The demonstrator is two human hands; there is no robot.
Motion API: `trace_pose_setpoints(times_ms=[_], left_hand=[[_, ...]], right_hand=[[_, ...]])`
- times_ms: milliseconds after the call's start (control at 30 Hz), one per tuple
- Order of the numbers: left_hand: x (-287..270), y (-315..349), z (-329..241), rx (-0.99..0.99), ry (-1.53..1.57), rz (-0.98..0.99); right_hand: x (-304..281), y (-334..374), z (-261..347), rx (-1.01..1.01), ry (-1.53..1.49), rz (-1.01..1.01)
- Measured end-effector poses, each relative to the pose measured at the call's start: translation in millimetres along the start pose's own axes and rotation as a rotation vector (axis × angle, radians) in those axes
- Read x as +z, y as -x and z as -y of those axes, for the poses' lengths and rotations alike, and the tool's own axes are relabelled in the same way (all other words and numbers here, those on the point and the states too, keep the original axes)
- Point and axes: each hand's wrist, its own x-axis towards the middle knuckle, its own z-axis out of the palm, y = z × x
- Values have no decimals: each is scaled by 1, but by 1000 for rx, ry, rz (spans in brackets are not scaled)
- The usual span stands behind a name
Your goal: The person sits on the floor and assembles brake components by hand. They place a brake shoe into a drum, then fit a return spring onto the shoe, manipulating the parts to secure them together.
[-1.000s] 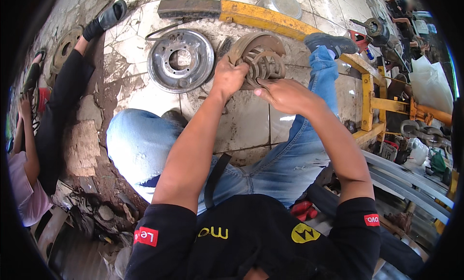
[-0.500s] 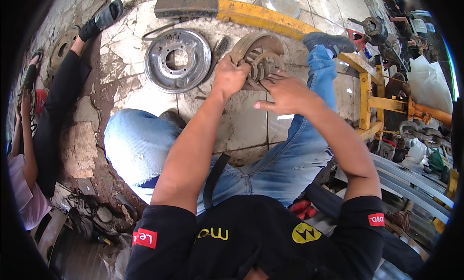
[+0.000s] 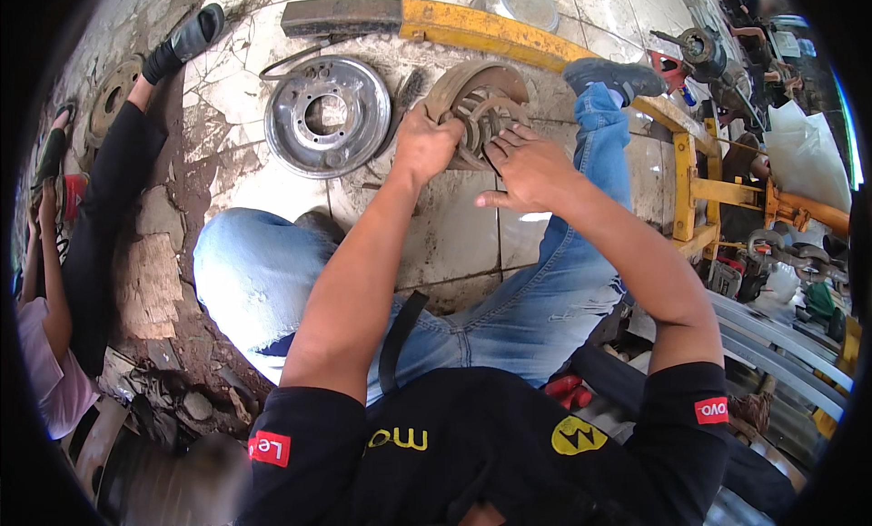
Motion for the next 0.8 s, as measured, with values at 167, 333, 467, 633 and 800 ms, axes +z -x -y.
trace_pose_setpoints(times_ms=[167, 333, 467, 633, 800], left_hand=[[-5, 3, -17, -92, -28, 68], [6, -4, 11, 68, -47, -51], [3, 0, -12, -64, -58, 30], [10, -2, -1, 39, -73, -46], [1, 0, -13, -26, -63, -4]], right_hand=[[-16, 7, -7, -54, 22, 142], [6, -1, -10, -20, 100, -7], [-18, 7, -2, 41, -152, 218], [-14, -8, -3, 131, -323, 231], [-34, -8, -9, 139, -554, 306]])
